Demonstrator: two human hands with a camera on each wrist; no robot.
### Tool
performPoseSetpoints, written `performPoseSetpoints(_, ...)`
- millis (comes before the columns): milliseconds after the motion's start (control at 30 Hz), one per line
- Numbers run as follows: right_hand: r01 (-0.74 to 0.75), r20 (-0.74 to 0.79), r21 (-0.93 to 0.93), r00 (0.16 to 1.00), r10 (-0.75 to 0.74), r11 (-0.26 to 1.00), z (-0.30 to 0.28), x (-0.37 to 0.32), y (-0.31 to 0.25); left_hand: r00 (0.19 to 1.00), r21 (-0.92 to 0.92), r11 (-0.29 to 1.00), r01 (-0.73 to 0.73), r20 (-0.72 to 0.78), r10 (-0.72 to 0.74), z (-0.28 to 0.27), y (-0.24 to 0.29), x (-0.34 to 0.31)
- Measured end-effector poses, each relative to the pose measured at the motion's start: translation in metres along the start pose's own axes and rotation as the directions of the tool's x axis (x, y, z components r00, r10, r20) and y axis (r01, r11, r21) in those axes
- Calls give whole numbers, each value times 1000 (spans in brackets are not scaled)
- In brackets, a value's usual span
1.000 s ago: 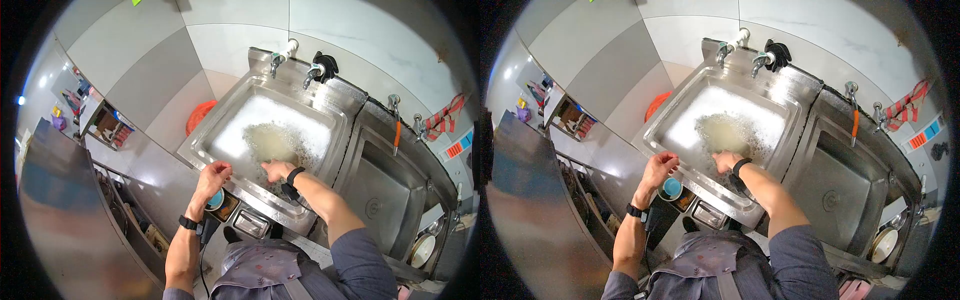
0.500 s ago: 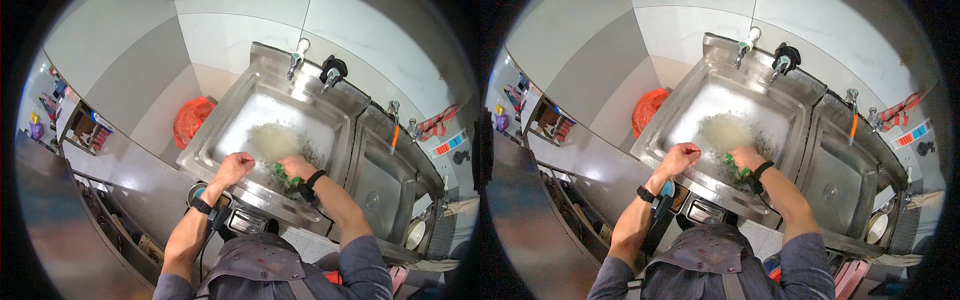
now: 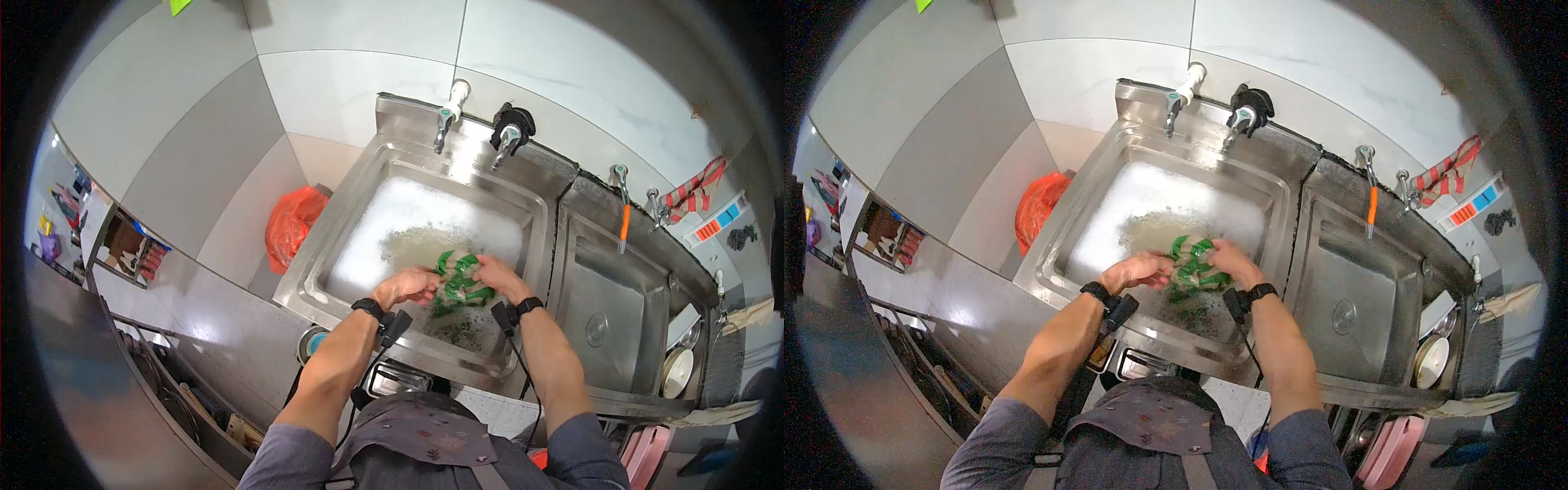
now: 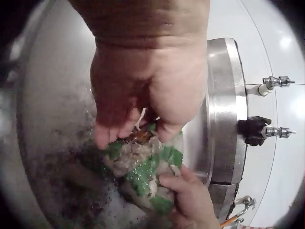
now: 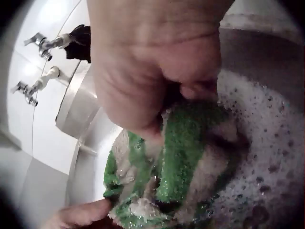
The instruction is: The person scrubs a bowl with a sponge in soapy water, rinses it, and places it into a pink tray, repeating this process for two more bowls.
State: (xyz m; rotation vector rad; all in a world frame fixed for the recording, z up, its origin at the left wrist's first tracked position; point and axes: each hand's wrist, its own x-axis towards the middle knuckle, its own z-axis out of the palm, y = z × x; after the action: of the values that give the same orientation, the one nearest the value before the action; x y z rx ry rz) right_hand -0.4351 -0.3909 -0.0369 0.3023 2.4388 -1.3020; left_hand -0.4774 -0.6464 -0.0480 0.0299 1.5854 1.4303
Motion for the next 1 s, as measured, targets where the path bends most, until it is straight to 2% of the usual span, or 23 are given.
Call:
performPoseSetpoints(67, -140, 169, 433, 983, 72, 891, 10, 14, 23, 1000, -119, 993, -19, -12, 18, 10, -7, 15)
performPoseSetpoints(100, -138, 166, 442, 984, 70, 886, 12, 13, 23, 999, -242, 969, -45, -27, 39, 12, -8, 21)
performPoseSetpoints(133, -15, 74, 182, 997, 2, 983, 18, 9, 19, 999, -198, 980, -34, -34, 28, 17, 3, 10)
performPoseSetpoints(200, 65, 20, -393, 998, -63, 917, 32, 11, 15, 997, -54, 998, -35, -77, 31, 28, 10, 12)
performPoseSetpoints(233, 63, 15, -389, 998, -62, 919, 38, 10, 14, 991, 80, 996, -33, -125, 43, 32, 8, 16)
performPoseSetpoints(300, -108, -181, -654, 983, -15, 749, 49, 10, 10, 985, 39, 991, -130, -106, 133, 15, -45, 73)
performPoseSetpoints(333, -104, -179, -651, 984, -19, 752, 50, 12, 4, 896, 481, 782, -396, 17, 443, 1, -67, 94)
performPoseSetpoints(367, -15, -136, -723, 983, -121, 691, 49, 14, -3, 738, 766, 330, -552, 265, 621, -7, -76, 103)
performPoseSetpoints(400, 69, -83, -785, 973, -216, 615, 47, 17, -8, 956, 617, 779, -114, -144, 254, 27, -28, 60)
performPoseSetpoints(433, 73, -80, -784, 973, -217, 616, 47, 19, -17, 956, 617, 780, -110, -148, 252, 37, -12, 41)
performPoseSetpoints(500, 364, 186, -834, 894, -409, 415, 46, 24, -30, 966, 606, 792, -73, -155, 207, 43, -1, 25)
performPoseSetpoints(567, 427, 208, -808, 851, -482, 405, 41, 24, -28, 968, 566, 823, -43, -181, 175, 43, -2, 21)
performPoseSetpoints(633, 502, 126, -657, 809, -574, 563, 32, 23, -15, 967, 522, 852, -19, -206, 148, 40, -2, 21)
performPoseSetpoints(667, 347, 34, -648, 903, -429, 678, 36, 33, -2, 961, 469, 879, -83, -196, 196, 37, -3, 21)
performPoseSetpoints(733, 346, 59, -619, 916, -397, 705, 46, 74, 61, 951, 414, 898, -150, -186, 245, 32, -13, 35)
performPoseSetpoints(767, 342, 82, -589, 927, -367, 732, 47, 82, 76, 899, 269, 907, -325, -210, 384, 29, -29, 53)
performPoseSetpoints(800, 68, -36, -244, 996, -79, 967, 46, 60, 56, 825, 122, 862, -492, -252, 506, 30, -39, 63)
performPoseSetpoints(833, 67, -46, -243, 996, -80, 968, 60, 64, 61, 824, 127, 859, -497, -244, 512, 36, -38, 65)
performPoseSetpoints(867, -47, -145, 93, 988, 60, 995, 79, 65, 67, 795, 4, 859, -512, -375, 476, 44, -39, 66)
performPoseSetpoints(900, -122, -188, 424, 958, 219, 898, 97, 76, 80, 760, -119, 836, -535, -499, 416, 51, -36, 67)
performPoseSetpoints(933, -274, -102, 505, 922, 372, 819, 100, 69, 57, 762, -119, 836, -536, -495, 418, 60, -30, 64)
performPoseSetpoints(967, -397, -27, 448, 889, 457, 801, 96, 54, 41, 747, -223, 841, -492, -604, 277, 69, -22, 61)
performPoseSetpoints(1000, -389, 39, 603, 886, 461, 697, 102, 47, 34, 715, -329, 827, -456, -688, 121, 73, -17, 58)
